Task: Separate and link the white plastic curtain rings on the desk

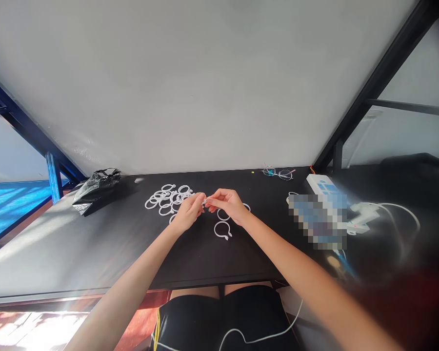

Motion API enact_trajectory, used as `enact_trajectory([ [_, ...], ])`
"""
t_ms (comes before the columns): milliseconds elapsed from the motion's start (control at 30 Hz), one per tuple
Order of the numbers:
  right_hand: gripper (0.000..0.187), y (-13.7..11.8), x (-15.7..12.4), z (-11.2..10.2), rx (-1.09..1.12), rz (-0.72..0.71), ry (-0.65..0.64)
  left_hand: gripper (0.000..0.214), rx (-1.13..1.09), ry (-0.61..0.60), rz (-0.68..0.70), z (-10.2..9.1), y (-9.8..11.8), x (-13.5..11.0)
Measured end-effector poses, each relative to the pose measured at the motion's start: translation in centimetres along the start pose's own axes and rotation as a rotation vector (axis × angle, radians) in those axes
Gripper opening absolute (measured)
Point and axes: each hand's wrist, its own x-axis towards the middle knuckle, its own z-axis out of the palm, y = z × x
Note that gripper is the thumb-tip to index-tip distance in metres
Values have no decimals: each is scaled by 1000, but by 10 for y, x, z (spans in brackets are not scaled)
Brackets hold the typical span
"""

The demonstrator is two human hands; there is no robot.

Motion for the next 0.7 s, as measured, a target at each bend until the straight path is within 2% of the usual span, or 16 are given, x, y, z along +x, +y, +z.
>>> enact_trajectory([
  [167,38,-1,1,-1,-1,36,-23,49,40,-5,7,-3,3,-2],
  [233,38,-7,0,-5,-45,38,-21,48,173,41,50,-8,5,-2],
  [300,39,-16,-2,-12,-131,94,-79,45,427,101,133,-16,7,-3],
  [367,39,-24,-4,-20,-233,260,-300,42,668,144,210,-24,6,-2],
  [433,41,-29,-6,-27,-300,416,-519,40,808,184,231,-31,1,0],
  [500,44,-30,-8,-31,-342,505,-610,39,894,200,227,-34,-4,2],
  [700,51,-20,-7,-28,-378,478,-547,40,1012,165,203,-33,-16,4],
])
